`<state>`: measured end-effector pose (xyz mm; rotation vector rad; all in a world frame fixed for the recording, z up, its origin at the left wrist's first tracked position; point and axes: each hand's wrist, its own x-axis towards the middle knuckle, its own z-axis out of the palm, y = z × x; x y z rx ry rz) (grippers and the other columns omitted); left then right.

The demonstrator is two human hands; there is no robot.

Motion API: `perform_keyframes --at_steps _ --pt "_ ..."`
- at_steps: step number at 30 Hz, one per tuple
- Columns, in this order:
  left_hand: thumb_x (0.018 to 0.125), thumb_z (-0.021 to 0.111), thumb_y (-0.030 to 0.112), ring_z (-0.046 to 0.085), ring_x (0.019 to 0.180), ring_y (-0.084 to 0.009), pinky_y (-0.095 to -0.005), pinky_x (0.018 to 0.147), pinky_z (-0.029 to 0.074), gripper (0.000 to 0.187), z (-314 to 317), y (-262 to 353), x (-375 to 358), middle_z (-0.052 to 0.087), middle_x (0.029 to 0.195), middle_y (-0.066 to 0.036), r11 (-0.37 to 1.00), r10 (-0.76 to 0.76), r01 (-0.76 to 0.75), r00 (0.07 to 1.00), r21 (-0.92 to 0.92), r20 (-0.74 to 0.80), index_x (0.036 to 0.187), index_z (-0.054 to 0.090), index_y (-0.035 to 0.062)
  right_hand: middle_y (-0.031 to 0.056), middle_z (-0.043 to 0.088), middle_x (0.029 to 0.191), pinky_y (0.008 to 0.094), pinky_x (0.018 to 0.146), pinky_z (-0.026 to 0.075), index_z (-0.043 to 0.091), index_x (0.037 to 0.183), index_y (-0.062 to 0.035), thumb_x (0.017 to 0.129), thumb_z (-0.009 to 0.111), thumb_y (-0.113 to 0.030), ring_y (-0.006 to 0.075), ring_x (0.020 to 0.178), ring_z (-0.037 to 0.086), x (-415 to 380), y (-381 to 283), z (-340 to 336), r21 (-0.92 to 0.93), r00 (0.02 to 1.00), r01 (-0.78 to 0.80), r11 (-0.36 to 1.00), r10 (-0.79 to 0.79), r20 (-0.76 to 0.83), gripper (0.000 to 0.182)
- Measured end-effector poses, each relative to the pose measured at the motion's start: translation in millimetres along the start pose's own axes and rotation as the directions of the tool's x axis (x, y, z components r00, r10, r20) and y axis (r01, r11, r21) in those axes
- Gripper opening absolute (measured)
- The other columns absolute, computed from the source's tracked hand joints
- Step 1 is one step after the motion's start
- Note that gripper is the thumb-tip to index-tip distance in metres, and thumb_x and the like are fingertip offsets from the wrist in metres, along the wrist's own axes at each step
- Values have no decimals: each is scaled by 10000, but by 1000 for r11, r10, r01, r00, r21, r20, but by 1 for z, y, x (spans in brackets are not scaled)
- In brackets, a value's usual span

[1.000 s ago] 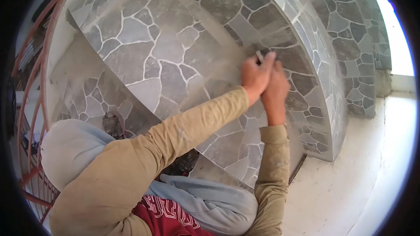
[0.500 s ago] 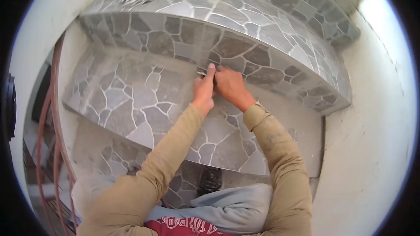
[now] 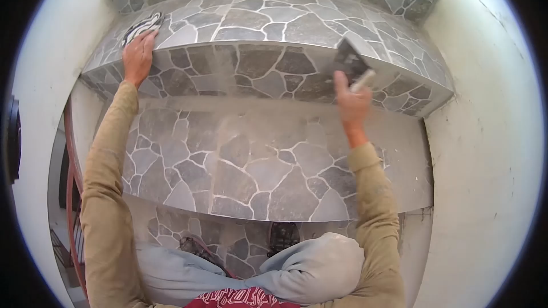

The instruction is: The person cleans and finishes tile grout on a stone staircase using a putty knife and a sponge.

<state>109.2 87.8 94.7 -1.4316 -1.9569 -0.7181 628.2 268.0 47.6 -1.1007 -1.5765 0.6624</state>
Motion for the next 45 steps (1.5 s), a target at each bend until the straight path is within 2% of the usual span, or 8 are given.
perform_keyframes --at_steps 4,13,19,22,24,29,34,45 --pt "1063 431 440 510 1362 -254 -561 1181 219 438 -7 -6 -8 609 1422 -41 996 39 -37 999 -83 20 1358 673 226 190 682 786 443 628 470 707 898 7 888 802 -300 348 668 623 -15 -12 65 98 859 470 877 -480 178 321" --pt "991 529 611 398 1443 -284 -622 1197 140 597 -19 10 -21 485 1528 -72 994 82 -87 994 71 70 1466 564 250 164 690 810 381 686 515 763 1084 -47 908 777 -161 262 719 667 4 -3 11 246 996 67 967 -79 36 210" --pt "992 539 603 400 1449 -292 -618 1201 152 585 -22 9 -18 477 1545 -75 996 71 -75 994 44 81 1469 563 265 199 668 840 466 660 506 705 1035 -28 897 766 -207 394 746 663 -36 -54 99 84 825 537 840 -543 156 235" --pt "993 560 572 408 1449 -301 -619 1199 168 569 -23 5 -25 481 1547 -84 997 56 -61 994 48 97 1475 558 271 197 666 784 488 623 482 698 941 -43 917 755 -344 405 702 647 -13 5 61 -446 903 386 807 -429 6 307" --pt "992 586 534 404 1455 -307 -622 1201 171 553 -22 4 -27 483 1552 -78 996 55 -60 995 60 88 1484 550 283 76 701 799 403 614 477 706 1044 53 957 707 -337 225 681 637 6 2 -6 -86 984 -120 989 107 -140 400" --pt "1000 582 512 392 1469 -294 -631 1192 169 553 -20 8 -25 473 1574 -56 999 38 -40 994 17 101 1498 540 276 21 670 834 332 649 503 699 1141 36 958 713 -308 159 715 601 16 55 -56 -116 801 65 991 -121 -586 389" --pt "993 595 502 370 1479 -302 -625 1204 167 558 -19 2 -26 452 1594 -26 996 71 -76 990 40 120 1505 527 293 243 558 1216 488 1021 442 514 1364 32 769 694 -24 428 1182 522 -50 -6 72 -320 775 599 734 -632 2 625" --pt "1064 524 311 587 1277 -353 -416 1088 424 361 -39 42 51 652 1331 -178 923 131 -106 990 -370 43 1253 714 70 194 557 1100 456 915 478 531 1270 48 886 815 -250 366 1050 556 20 26 -27 -398 812 401 825 -521 -263 563"
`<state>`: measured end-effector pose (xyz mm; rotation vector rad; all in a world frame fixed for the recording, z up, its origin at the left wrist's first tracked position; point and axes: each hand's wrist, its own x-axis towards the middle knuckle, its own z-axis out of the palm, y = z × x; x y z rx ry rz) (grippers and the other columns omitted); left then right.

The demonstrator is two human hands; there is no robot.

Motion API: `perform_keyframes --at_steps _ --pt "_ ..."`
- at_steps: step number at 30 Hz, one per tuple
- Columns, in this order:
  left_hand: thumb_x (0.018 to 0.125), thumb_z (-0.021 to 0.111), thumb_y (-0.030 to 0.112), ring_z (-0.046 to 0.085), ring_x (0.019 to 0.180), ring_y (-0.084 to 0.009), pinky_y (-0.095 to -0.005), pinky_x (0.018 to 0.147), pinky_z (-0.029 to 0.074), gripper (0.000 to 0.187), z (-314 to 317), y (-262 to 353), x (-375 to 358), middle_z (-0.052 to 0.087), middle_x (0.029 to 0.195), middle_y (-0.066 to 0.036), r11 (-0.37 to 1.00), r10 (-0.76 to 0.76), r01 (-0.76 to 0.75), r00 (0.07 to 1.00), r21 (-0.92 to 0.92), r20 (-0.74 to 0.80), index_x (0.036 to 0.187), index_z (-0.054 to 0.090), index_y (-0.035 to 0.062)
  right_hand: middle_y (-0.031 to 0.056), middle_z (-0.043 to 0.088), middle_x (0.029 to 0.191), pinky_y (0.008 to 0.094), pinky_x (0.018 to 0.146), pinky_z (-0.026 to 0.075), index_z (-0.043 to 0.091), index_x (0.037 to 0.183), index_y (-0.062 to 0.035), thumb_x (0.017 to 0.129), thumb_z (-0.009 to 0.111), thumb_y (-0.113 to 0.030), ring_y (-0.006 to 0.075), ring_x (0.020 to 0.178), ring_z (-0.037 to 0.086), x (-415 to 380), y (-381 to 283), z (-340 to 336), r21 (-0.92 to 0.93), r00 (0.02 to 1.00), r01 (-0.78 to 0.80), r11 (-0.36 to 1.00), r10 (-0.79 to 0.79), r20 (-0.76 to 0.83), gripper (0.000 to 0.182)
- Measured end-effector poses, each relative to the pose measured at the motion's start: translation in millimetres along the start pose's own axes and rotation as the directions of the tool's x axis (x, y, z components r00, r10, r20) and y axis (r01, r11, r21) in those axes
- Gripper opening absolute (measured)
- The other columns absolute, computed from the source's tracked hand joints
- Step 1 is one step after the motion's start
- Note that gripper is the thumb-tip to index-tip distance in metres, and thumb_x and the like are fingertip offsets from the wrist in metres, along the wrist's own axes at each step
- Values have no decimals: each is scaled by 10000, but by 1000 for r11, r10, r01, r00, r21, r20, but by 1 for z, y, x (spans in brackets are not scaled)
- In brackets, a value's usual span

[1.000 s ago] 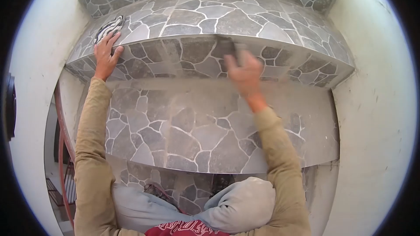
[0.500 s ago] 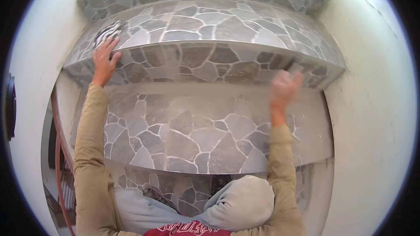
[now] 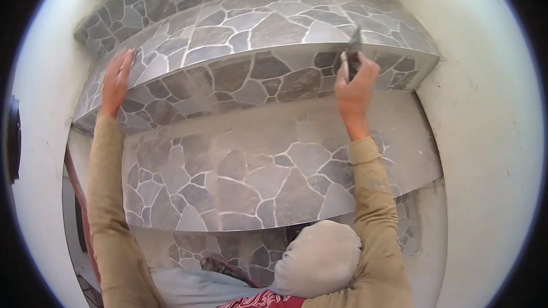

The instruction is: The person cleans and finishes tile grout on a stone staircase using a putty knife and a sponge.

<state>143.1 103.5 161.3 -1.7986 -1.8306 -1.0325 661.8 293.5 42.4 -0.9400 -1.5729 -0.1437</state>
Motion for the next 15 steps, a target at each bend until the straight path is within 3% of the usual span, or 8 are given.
perform_keyframes --at_steps 2,4,5,7,8,10,11,15 --pt "1061 530 314 581 1280 -358 -431 1095 423 367 21 -18 32 634 1351 -192 990 95 -108 986 89 136 1274 699 67 198 554 1106 446 910 484 530 1270 55 869 830 -268 362 1040 562 2 -5 6 70 998 -48 996 44 53 595" --pt "1066 510 341 536 1337 -364 -422 1125 399 417 43 -37 46 579 1431 -192 965 115 -186 935 186 336 1369 640 85 203 556 1150 425 914 499 535 1270 62 871 823 -249 344 1037 583 4 -8 12 -144 998 -13 989 21 57 582" --pt "1066 510 341 536 1337 -364 -422 1125 399 417 46 -40 46 579 1431 -192 964 95 -177 925 198 367 1369 640 85 203 556 1150 425 914 499 535 1270 62 871 823 -249 344 1037 583 6 -12 12 -132 995 -35 991 46 83 582" --pt "1070 482 378 467 1403 -370 -419 1165 352 488 49 -40 51 492 1522 -206 995 98 -90 855 -41 510 1468 552 105 197 554 1173 414 895 501 539 1265 65 884 806 -238 329 1003 593 10 -20 8 -173 993 -52 983 70 95 555" --pt "1070 482 378 467 1403 -370 -419 1165 352 488 48 -40 52 492 1522 -206 995 98 -91 837 -40 538 1468 552 105 197 554 1173 414 895 501 539 1265 65 884 806 -238 329 1003 593 9 -24 3 -179 989 -80 981 100 108 555" --pt "1085 435 398 350 1490 -349 -380 1228 247 549 42 -39 47 426 1581 -196 997 58 -80 820 13 570 1530 471 79 186 555 1175 412 902 498 531 1288 64 892 797 -228 328 1007 599 13 -29 -3 -156 964 -186 970 211 165 559" --pt "1085 435 398 350 1490 -349 -380 1228 247 549 39 -39 45 426 1581 -196 997 60 -82 813 11 579 1530 471 79 214 579 1180 431 903 494 555 1285 51 928 744 -249 354 1044 605 14 -25 -4 -134 963 -197 971 218 158 503" --pt "1070 417 388 336 1494 -369 -415 1236 222 590 32 -29 54 361 1620 -204 953 277 -291 709 -89 648 1560 419 58 245 632 1109 450 895 494 593 1241 40 970 667 -270 391 1024 625 34 -24 -18 -243 942 -247 938 291 166 419"
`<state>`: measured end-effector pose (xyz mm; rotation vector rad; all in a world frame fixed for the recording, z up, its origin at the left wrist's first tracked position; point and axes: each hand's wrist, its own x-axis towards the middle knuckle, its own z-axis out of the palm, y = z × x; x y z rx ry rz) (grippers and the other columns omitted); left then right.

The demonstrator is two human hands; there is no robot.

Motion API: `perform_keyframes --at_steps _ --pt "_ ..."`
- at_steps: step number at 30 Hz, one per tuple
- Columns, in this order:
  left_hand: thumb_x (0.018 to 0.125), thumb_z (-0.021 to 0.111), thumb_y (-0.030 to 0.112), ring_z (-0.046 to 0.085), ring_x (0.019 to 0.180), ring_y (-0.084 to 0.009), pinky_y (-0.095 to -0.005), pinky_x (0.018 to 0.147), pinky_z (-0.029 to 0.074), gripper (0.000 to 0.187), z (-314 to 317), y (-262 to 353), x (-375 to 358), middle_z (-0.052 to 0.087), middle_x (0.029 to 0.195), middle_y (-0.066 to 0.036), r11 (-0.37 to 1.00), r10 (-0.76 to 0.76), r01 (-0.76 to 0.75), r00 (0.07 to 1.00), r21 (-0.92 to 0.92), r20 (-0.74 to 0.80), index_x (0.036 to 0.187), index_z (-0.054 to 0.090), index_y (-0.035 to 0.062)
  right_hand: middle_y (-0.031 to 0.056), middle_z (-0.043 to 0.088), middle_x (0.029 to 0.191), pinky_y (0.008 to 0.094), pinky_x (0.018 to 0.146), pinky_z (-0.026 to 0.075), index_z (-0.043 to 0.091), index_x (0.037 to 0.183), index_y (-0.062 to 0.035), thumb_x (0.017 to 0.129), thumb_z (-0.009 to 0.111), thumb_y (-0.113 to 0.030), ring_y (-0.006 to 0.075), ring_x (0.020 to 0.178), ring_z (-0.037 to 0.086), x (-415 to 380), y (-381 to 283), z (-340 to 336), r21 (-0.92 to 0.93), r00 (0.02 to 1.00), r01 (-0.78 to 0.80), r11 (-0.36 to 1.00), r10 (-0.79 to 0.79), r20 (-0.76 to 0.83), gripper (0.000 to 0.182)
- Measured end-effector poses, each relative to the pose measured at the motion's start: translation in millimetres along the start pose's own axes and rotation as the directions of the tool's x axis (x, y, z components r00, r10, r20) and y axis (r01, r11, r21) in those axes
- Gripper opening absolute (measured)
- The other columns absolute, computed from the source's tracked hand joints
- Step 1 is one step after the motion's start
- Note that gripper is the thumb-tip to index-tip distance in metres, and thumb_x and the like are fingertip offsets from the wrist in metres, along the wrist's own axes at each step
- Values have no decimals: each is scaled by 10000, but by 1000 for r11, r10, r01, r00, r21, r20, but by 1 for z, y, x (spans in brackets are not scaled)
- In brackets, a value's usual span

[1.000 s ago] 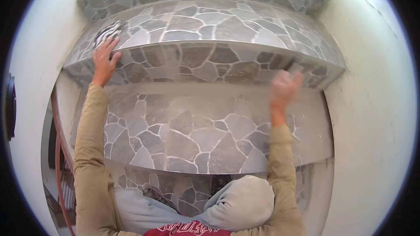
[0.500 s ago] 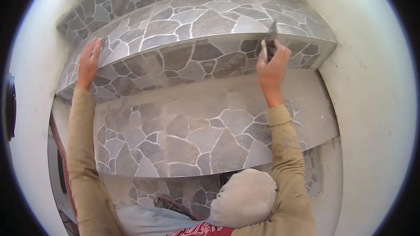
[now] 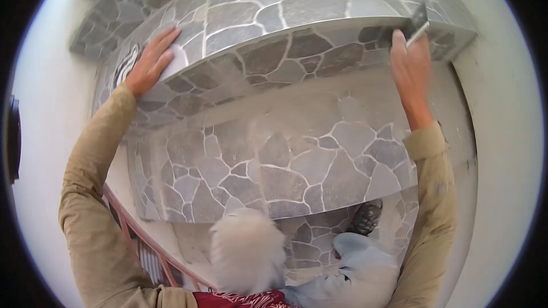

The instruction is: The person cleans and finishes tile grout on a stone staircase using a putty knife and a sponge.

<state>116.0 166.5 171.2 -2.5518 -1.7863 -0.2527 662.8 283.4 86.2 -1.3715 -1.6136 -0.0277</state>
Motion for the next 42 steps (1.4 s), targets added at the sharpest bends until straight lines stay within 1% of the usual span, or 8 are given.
perform_keyframes --at_steps 5,9,15,22,27,30,37,42 --pt "1003 461 566 273 1523 -400 -517 1236 177 734 -13 14 8 314 1645 -193 970 239 -232 966 -75 104 1591 388 134 267 675 988 507 903 473 616 1188 47 982 601 -295 449 965 641 9 -19 -8 216 890 -456 863 447 92 399" --pt "946 484 664 251 1534 -409 -604 1220 131 849 -14 13 16 283 1654 -213 944 317 -302 942 -135 110 1594 380 126 262 677 1094 515 932 477 633 1223 29 981 553 -213 427 1048 633 -25 -43 35 24 967 -82 996 86 -238 351" --pt "912 590 627 296 1506 -425 -544 1217 200 863 -11 8 11 318 1632 -241 935 343 -330 935 -130 87 1552 440 68 216 619 1266 444 1003 479 599 1340 4 818 634 -21 374 1153 590 -130 -237 101 230 916 -198 953 263 -302 524" --pt "879 676 512 364 1459 -432 -509 1203 266 798 -13 12 11 369 1594 -255 930 322 -312 946 -195 22 1499 503 41 200 608 1211 458 999 473 609 1286 -29 774 675 24 383 1182 570 -81 -156 100 246 785 -286 926 373 -494 519" --pt "872 685 515 373 1454 -424 -499 1196 286 813 -8 11 17 378 1587 -253 926 336 -326 942 -192 24 1499 497 34 192 576 1157 439 913 470 588 1226 -36 805 720 -40 397 1106 550 -147 -239 102 466 873 -424 777 487 -18 442" --pt "869 687 518 377 1451 -420 -498 1195 289 814 -8 13 13 377 1590 -248 932 323 -315 946 -181 15 1500 498 40 203 557 1149 446 934 464 579 1216 -13 818 724 -63 417 1130 545 -109 -200 112 350 791 -417 839 525 -315 426" --pt "871 641 590 291 1511 -435 -490 1229 235 925 -6 56 54 299 1622 -279 925 373 -359 922 -128 109 1552 402 10 166 564 1309 522 1070 384 572 1380 -49 778 771 -244 349 1258 524 -132 -208 120 211 937 -68 975 135 -323 663" --pt "783 745 528 342 1464 -450 -532 1200 272 946 -2 61 69 347 1593 -273 911 388 -368 918 -185 82 1533 444 35 107 597 1324 498 1084 382 608 1370 -98 745 778 -272 307 1272 538 -89 -113 103 157 873 -183 971 233 -428 671"
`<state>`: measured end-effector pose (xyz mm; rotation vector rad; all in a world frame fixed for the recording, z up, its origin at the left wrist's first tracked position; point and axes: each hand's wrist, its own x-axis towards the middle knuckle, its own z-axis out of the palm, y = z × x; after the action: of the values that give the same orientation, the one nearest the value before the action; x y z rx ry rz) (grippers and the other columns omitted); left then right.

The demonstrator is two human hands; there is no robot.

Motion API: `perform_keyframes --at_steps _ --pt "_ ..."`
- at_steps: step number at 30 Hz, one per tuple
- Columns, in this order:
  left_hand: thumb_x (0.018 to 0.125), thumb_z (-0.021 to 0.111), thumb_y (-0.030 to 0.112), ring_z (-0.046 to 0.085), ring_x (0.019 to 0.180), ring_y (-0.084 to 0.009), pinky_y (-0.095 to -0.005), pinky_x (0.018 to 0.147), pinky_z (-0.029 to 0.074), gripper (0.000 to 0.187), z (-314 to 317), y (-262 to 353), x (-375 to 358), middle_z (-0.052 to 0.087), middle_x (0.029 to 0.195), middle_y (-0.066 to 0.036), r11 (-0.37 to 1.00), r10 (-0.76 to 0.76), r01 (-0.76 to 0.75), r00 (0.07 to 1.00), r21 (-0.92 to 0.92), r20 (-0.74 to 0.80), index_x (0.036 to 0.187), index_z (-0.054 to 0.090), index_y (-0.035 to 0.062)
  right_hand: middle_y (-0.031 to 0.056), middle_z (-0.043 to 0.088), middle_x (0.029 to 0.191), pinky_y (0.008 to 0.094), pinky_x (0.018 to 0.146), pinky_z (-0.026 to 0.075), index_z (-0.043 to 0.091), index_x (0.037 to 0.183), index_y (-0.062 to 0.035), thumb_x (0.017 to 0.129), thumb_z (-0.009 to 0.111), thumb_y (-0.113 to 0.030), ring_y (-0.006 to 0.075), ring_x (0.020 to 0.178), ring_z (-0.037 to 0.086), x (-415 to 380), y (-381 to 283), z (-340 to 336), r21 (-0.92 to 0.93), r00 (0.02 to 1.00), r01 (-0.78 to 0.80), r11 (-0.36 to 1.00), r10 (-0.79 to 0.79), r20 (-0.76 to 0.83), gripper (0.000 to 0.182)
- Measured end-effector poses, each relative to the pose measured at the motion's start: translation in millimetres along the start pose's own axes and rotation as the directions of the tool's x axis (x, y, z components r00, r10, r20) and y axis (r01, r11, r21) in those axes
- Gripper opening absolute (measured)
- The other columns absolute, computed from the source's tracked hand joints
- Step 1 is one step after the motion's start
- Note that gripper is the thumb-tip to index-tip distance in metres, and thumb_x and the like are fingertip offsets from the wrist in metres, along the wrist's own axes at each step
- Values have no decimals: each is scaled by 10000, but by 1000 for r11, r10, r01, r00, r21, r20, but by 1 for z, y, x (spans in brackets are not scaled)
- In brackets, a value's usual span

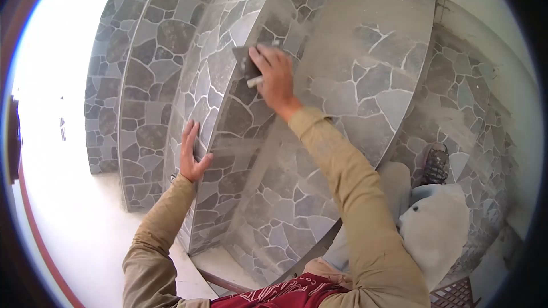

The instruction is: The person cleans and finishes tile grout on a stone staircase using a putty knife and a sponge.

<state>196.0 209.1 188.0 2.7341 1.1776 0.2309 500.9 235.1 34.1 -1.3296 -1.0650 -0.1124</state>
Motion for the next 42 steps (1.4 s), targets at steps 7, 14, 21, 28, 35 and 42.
perform_keyframes --at_steps 7,14,21,28,35,42 --pt "771 749 584 331 1482 -447 -529 1209 269 981 0 -4 4 342 1599 -274 999 -16 16 1000 -27 15 1526 453 32 119 639 1310 499 1070 385 660 1312 -106 734 773 -244 339 1256 560 -28 3 5 162 995 60 985 -73 75 604" --pt "782 732 605 309 1499 -447 -522 1217 259 989 2 -5 5 319 1608 -284 999 -17 17 1000 -31 6 1534 442 32 86 651 1277 493 1052 401 677 1272 -127 742 759 -240 318 1236 567 -43 -28 -1 273 997 42 961 -57 47 548" --pt "795 705 648 319 1489 -446 -528 1207 265 1003 1 -6 -5 323 1600 -283 999 -43 44 998 -17 41 1541 428 37 49 659 1261 465 1084 393 694 1242 -159 773 726 -277 256 1257 575 7 1 -11 293 1000 -2 956 -3 19 485" --pt "811 657 689 321 1490 -443 -516 1212 254 1018 -1 -4 6 322 1602 -284 999 -25 23 998 32 57 1541 417 21 98 695 1220 488 1059 414 696 1223 -118 734 752 -202 322 1205 614 14 19 -11 242 996 89 966 -92 0 500" --pt "821 634 695 316 1496 -435 -506 1217 245 1023 -1 4 6 323 1604 -283 999 -31 30 999 16 39 1542 406 7 99 706 1199 445 1020 434 711 1131 -92 626 832 -138 323 1155 631 8 -8 -23 243 997 80 967 -83 3 521" --pt "814 641 694 314 1497 -436 -506 1218 245 1031 -2 6 2 332 1596 -288 999 -47 48 998 -14 33 1538 408 -2 86 710 1208 442 1042 426 725 1141 -104 701 776 -100 304 1164 634 72 60 -16 131 990 -47 990 64 -129 444"
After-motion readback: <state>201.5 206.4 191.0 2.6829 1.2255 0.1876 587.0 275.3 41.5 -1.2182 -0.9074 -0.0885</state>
